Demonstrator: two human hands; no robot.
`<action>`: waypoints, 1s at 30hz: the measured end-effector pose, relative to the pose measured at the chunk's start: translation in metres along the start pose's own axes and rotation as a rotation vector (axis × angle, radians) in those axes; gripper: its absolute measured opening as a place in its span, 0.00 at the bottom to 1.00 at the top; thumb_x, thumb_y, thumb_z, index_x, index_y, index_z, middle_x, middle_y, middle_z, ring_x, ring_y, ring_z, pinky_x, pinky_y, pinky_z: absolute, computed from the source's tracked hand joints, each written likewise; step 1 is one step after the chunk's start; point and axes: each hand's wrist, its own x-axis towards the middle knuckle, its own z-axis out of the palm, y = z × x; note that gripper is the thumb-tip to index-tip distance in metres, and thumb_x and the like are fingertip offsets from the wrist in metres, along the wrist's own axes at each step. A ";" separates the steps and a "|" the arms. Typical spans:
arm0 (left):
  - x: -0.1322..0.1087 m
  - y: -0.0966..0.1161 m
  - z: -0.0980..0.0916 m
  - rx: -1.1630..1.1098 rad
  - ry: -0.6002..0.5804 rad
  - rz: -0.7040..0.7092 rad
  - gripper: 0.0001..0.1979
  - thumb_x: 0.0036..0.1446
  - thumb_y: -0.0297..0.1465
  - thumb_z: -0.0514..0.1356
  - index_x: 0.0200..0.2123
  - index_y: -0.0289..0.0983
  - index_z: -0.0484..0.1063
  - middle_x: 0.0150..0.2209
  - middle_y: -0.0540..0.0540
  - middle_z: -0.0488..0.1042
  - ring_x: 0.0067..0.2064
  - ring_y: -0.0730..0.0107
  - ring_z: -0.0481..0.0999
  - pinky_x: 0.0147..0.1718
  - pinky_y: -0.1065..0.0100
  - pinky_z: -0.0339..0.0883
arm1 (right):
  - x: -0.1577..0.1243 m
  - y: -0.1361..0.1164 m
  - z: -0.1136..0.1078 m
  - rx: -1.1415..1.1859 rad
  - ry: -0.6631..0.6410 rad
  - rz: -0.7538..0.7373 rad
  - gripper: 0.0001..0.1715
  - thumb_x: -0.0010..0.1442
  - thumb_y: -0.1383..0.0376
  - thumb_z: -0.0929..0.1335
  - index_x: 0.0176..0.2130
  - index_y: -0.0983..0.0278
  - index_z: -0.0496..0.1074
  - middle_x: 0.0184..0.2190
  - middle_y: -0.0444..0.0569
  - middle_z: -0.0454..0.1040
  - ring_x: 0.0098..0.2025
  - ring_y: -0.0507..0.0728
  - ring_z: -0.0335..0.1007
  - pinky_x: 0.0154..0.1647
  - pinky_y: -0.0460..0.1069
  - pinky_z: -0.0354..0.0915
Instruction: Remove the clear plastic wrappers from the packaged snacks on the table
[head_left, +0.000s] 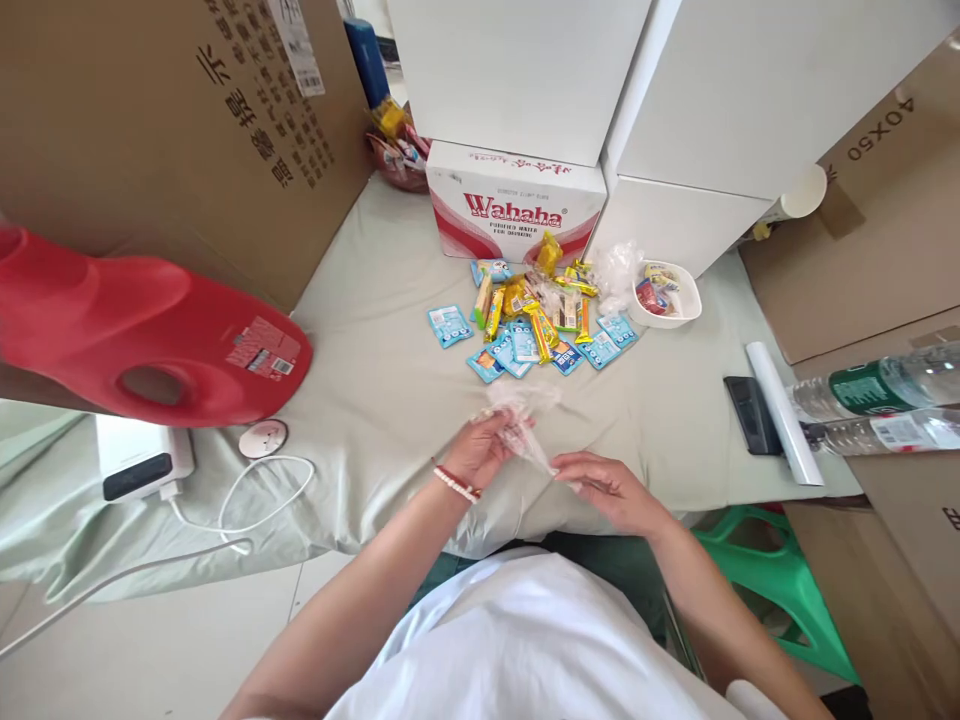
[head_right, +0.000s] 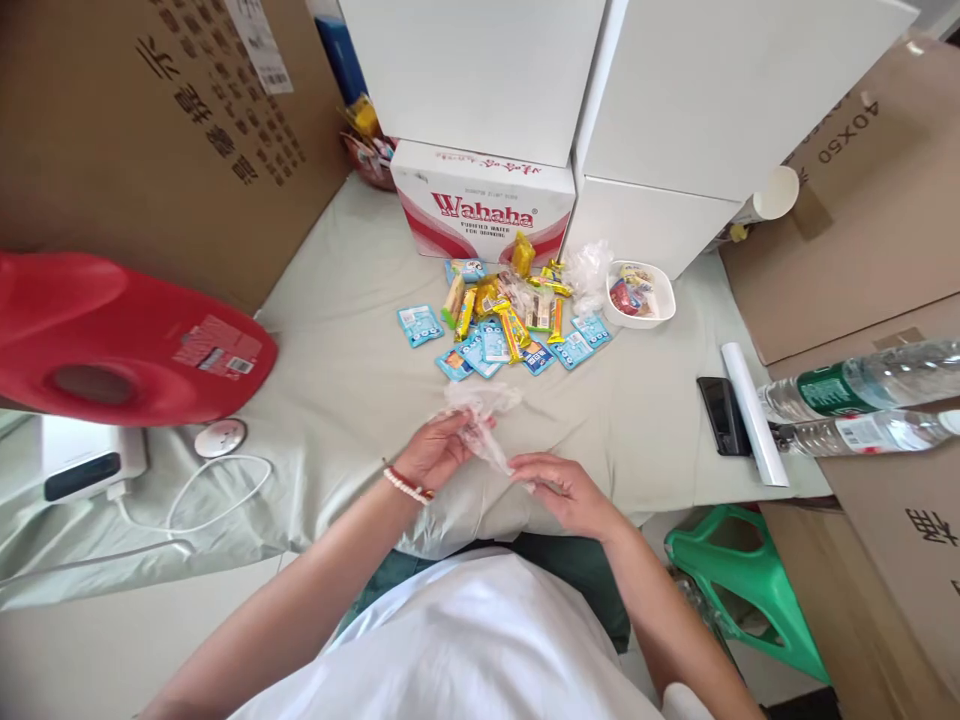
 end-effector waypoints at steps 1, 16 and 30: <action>-0.002 0.003 -0.008 0.033 0.049 0.054 0.18 0.40 0.34 0.76 0.33 0.36 0.75 0.34 0.47 0.81 0.36 0.64 0.82 0.35 0.67 0.74 | 0.005 0.002 -0.013 -0.072 -0.031 0.008 0.14 0.66 0.53 0.69 0.42 0.56 0.83 0.48 0.51 0.82 0.52 0.62 0.79 0.57 0.60 0.73; -0.067 -0.012 -0.086 0.388 0.309 0.209 0.20 0.47 0.48 0.73 0.33 0.41 0.73 0.25 0.54 0.72 0.27 0.71 0.70 0.26 0.70 0.64 | 0.277 -0.019 -0.058 -1.062 0.192 0.096 0.19 0.73 0.60 0.63 0.54 0.63 0.78 0.55 0.60 0.74 0.52 0.67 0.72 0.52 0.58 0.69; -0.075 -0.013 -0.074 0.276 0.396 0.196 0.24 0.43 0.47 0.73 0.39 0.39 0.75 0.30 0.49 0.77 0.27 0.69 0.71 0.25 0.69 0.68 | 0.333 0.016 -0.216 -1.295 0.373 0.234 0.22 0.72 0.64 0.62 0.49 0.77 0.78 0.50 0.67 0.75 0.61 0.68 0.62 0.62 0.60 0.61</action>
